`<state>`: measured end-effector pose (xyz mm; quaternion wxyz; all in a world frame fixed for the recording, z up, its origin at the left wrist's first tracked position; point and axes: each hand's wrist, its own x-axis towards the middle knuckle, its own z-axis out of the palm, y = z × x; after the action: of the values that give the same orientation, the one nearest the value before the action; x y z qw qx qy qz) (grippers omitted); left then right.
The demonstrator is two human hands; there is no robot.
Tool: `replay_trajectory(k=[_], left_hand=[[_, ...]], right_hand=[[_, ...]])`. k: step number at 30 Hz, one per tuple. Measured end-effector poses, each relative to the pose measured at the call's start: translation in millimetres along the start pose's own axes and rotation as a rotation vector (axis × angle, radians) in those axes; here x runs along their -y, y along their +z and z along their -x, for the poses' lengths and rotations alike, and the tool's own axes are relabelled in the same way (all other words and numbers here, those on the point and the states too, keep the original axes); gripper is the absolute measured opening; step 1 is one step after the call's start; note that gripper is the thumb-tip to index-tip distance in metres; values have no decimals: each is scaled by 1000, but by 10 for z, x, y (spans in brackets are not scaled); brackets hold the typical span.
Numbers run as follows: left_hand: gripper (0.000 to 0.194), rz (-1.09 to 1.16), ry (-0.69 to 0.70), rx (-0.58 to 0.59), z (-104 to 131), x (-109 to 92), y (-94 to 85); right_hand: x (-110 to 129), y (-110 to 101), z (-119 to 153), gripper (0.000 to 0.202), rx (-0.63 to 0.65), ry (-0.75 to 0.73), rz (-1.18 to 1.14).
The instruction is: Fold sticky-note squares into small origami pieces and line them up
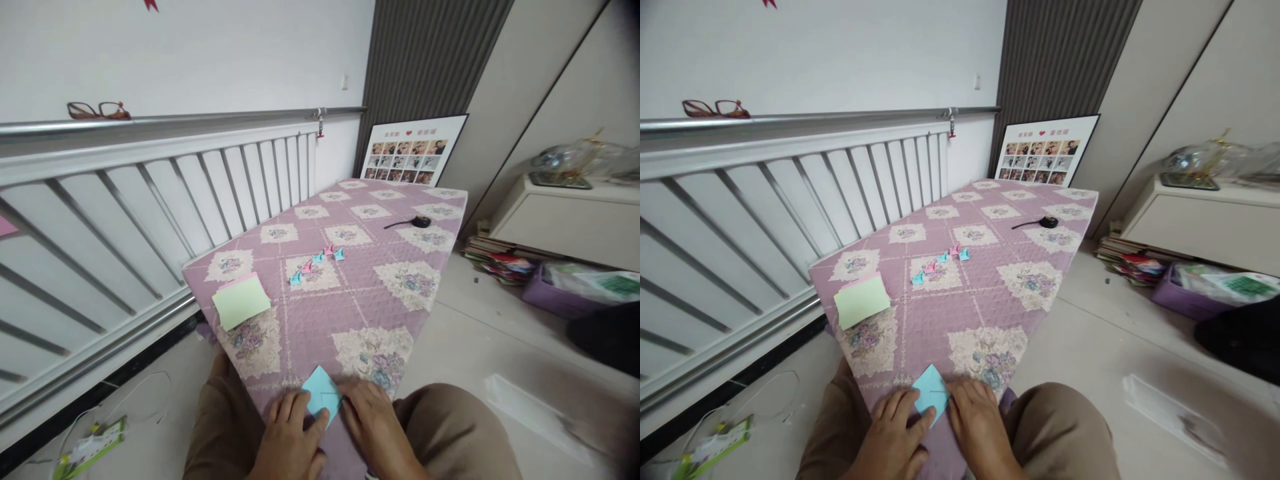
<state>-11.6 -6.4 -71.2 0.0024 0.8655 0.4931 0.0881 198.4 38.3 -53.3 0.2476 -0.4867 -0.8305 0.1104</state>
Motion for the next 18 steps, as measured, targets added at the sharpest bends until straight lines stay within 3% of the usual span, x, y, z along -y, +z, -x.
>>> replay_trajectory(k=[2,5,8,12,18], left_hand=[[69,-14,16,-24,10,12,26],[66,-51,35,-68,21,28,65],[60,-95,64,-123,23,48,106],[59,-114,77,-160,13,68,131],[61,-80,64,-136,7,66,106]], right_hand=[[87,106,-54,18,-75,178,15],[218,214,-176,42,-138,312,71],[291,247,-278,59,-47,353,148],[286,207,-317,64,83,410,204],[222,69,-264,69,140,487,247]])
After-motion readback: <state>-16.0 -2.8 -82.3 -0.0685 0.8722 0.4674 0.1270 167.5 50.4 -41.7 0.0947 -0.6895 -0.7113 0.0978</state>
